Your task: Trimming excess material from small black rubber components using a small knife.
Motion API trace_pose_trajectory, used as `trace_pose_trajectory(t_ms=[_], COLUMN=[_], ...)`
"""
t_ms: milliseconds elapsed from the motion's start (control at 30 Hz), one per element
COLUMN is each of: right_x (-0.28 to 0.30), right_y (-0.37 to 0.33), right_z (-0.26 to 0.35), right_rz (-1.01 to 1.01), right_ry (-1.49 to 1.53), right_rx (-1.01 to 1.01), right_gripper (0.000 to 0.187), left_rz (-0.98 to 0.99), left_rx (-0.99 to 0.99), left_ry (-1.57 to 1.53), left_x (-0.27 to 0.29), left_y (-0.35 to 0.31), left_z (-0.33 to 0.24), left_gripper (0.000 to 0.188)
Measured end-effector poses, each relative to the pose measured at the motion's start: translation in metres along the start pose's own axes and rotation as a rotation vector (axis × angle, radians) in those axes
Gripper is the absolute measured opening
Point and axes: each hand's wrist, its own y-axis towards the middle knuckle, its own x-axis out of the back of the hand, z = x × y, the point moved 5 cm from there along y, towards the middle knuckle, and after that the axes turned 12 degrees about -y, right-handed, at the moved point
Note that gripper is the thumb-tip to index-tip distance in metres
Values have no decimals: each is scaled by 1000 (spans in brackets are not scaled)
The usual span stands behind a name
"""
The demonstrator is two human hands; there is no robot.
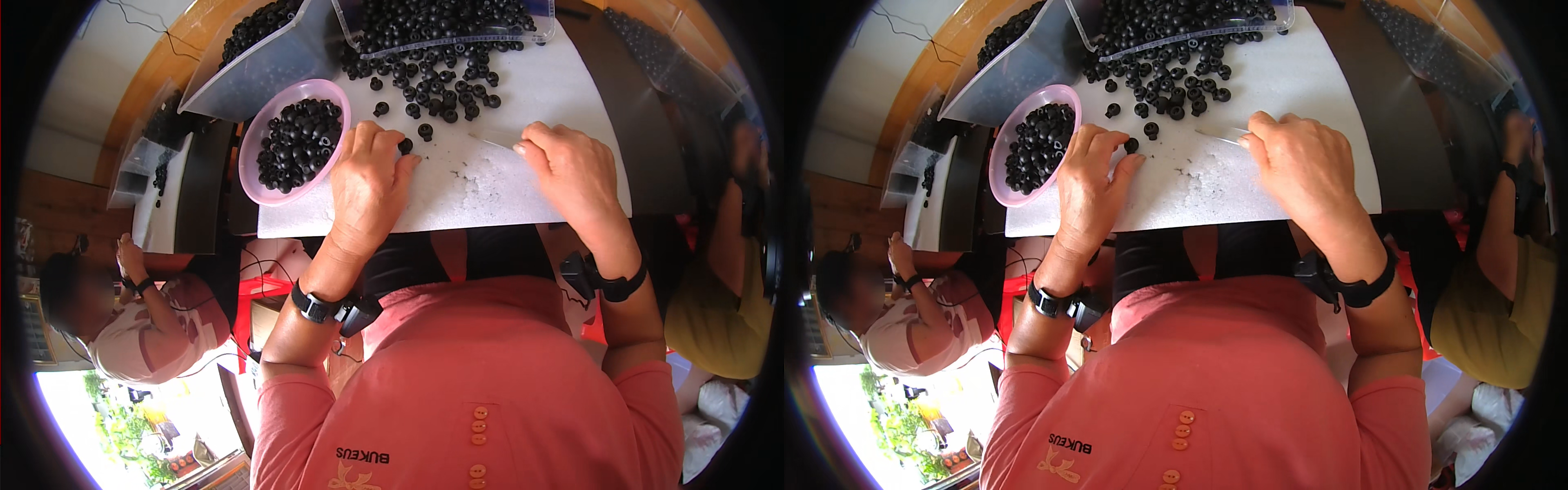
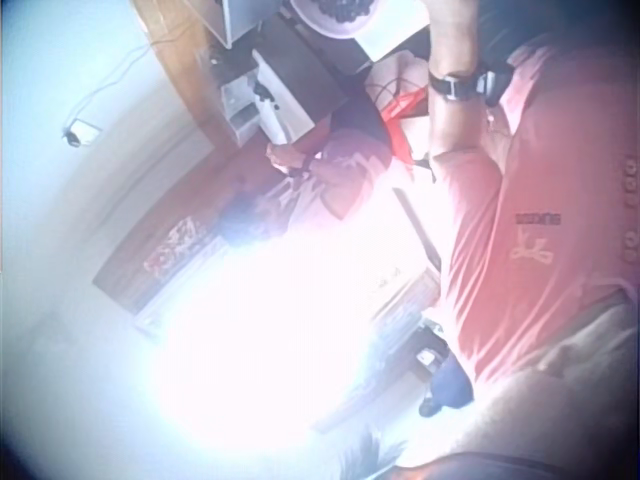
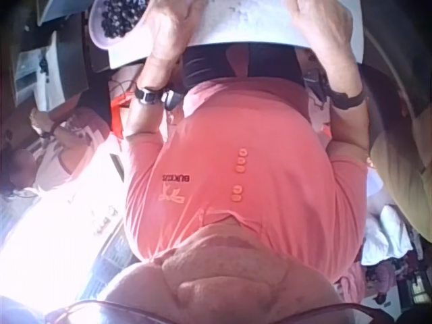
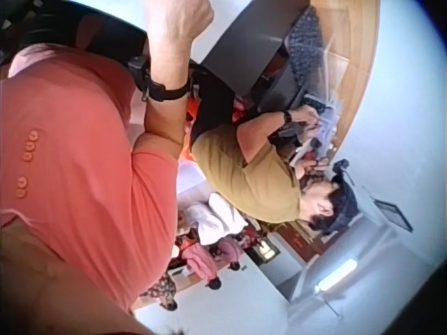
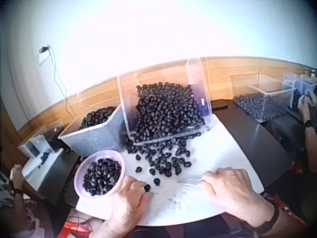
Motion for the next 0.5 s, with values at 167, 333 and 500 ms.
trace_pose_trajectory(t_ms=[167, 333, 500], right_x=[14, 22, 17], right_y=[-5, 11, 25], right_z=[-12, -5, 29], right_rz=[14, 61, -4], right_ry=[52, 387, 708], right_rx=[10, -170, -79], right_gripper=[20, 20, 24], left_rz=[78, 90, -6], left_rx=[-35, -44, 155], left_ry=[244, 269, -279], left_x=[-5, -9, -1], left_y=[7, 11, 5], left_z=[3, 8, 8], left_gripper=[23, 18, 17])
